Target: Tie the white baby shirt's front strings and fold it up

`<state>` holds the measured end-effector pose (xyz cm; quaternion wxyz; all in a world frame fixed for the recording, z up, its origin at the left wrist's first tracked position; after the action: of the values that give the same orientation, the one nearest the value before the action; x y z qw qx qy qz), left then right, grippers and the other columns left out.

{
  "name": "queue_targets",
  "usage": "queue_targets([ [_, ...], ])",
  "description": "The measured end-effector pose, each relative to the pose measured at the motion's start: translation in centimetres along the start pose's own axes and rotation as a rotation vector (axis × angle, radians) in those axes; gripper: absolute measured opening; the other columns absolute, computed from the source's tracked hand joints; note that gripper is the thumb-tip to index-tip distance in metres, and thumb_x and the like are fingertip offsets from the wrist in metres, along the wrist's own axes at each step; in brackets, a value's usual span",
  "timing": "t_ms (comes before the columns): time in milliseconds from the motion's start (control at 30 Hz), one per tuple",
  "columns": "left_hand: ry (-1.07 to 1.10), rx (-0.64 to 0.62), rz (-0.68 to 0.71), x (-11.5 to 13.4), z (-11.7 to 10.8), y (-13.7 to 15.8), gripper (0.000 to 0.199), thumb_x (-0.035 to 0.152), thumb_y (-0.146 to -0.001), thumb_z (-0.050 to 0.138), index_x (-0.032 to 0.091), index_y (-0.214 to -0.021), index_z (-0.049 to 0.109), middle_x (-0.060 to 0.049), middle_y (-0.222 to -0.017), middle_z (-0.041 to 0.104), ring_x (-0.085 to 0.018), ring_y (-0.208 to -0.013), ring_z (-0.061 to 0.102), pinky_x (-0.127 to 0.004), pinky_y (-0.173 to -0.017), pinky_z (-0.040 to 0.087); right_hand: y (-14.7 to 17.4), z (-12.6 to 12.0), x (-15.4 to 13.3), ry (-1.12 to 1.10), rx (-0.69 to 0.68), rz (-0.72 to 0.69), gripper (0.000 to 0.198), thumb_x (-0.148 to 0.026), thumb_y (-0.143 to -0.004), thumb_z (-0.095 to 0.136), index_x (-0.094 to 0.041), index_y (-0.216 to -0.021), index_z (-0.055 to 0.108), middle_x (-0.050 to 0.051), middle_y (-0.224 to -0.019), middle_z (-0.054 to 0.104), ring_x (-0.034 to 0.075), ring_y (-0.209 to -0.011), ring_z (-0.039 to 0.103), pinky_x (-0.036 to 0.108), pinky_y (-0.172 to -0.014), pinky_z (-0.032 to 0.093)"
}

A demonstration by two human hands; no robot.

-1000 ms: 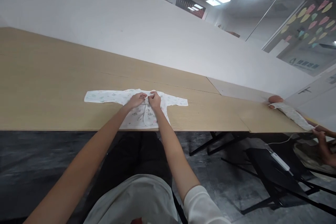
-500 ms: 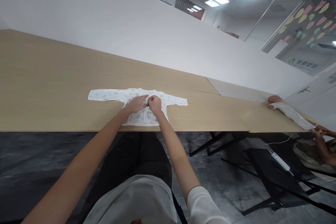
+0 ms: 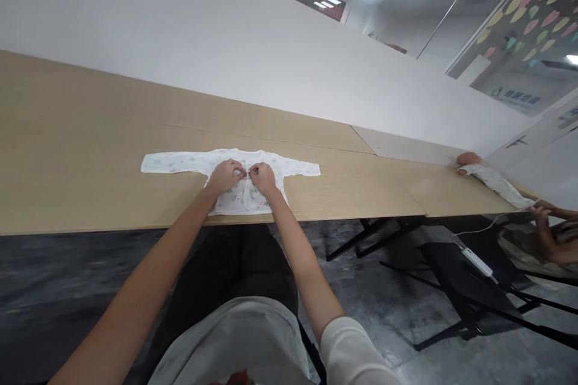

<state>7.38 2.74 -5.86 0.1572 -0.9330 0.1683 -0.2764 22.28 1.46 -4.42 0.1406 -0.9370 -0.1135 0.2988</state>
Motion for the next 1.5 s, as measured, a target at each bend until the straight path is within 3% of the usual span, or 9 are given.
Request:
queue_targets([
  [100, -0.031, 0.010, 0.000, 0.1, -0.1, 0.1, 0.024, 0.034, -0.080, 0.056, 0.022, -0.085, 0.077, -0.010, -0.109, 0.072, -0.030, -0.112, 0.063, -0.041, -0.106, 0.046, -0.2, 0.1, 0.3, -0.063, -0.017, 0.064, 0.011, -0.011, -0.084, 0.066, -0.016, -0.084, 0.076, 0.005, -0.088, 0.074, 0.017, -0.086, 0.066, 0.026, -0.083, 0.050],
  [333, 0.045, -0.006, 0.023, 0.0, 0.0, 0.1, 0.023, 0.035, -0.081, 0.057, 0.024, -0.091, 0.075, -0.009, -0.125, 0.066, -0.027, -0.120, 0.058, -0.042, -0.111, 0.041, -0.5, 0.4, 0.9, -0.205, -0.020, 0.150, 0.009, -0.014, -0.084, 0.068, -0.018, -0.080, 0.076, 0.003, -0.082, 0.076, 0.016, -0.078, 0.069, 0.024, -0.077, 0.053],
  [867, 0.051, 0.001, 0.100, -1.1, 1.1, -0.6, 0.025, 0.035, -0.086, 0.050, 0.021, -0.093, 0.070, -0.010, -0.111, 0.067, -0.026, -0.110, 0.059, -0.043, -0.105, 0.044, -0.3, 0.2, 0.7, -0.136, -0.016, 0.157, 0.018, -0.011, -0.085, 0.059, -0.016, -0.085, 0.076, 0.006, -0.088, 0.076, 0.017, -0.086, 0.070, 0.024, -0.084, 0.052],
  [1333, 0.198, -0.005, 0.138, -0.4, 0.0, -0.3, 0.031, 0.043, -0.085, 0.049, 0.020, -0.091, 0.069, -0.010, -0.103, 0.069, -0.026, -0.107, 0.059, -0.042, -0.102, 0.045, 0.0, 0.1, 0.3, -0.284, 0.019, 0.185, 0.015, -0.011, -0.084, 0.062, -0.016, -0.086, 0.076, 0.005, -0.089, 0.078, 0.016, -0.085, 0.071, 0.023, -0.082, 0.053],
  [1500, 0.204, -0.005, 0.127, 0.0, -0.3, -0.1, 0.032, 0.042, -0.085, 0.049, 0.020, -0.092, 0.070, -0.010, -0.104, 0.071, -0.026, -0.108, 0.060, -0.041, -0.103, 0.046, 0.1, -0.1, 0.2, -0.302, 0.030, 0.160, 0.009, -0.021, -0.087, 0.067, -0.016, -0.090, 0.074, 0.005, -0.087, 0.077, 0.016, -0.085, 0.071, 0.024, -0.081, 0.052],
])
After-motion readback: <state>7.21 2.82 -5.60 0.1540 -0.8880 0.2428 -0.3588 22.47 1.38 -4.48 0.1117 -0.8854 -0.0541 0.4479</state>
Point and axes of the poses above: each hand's wrist, its own y-axis away from the middle knuckle, its own z-axis out of the palm, x = y × z, the point moved 3 cm from there along -y, towards the middle knuckle
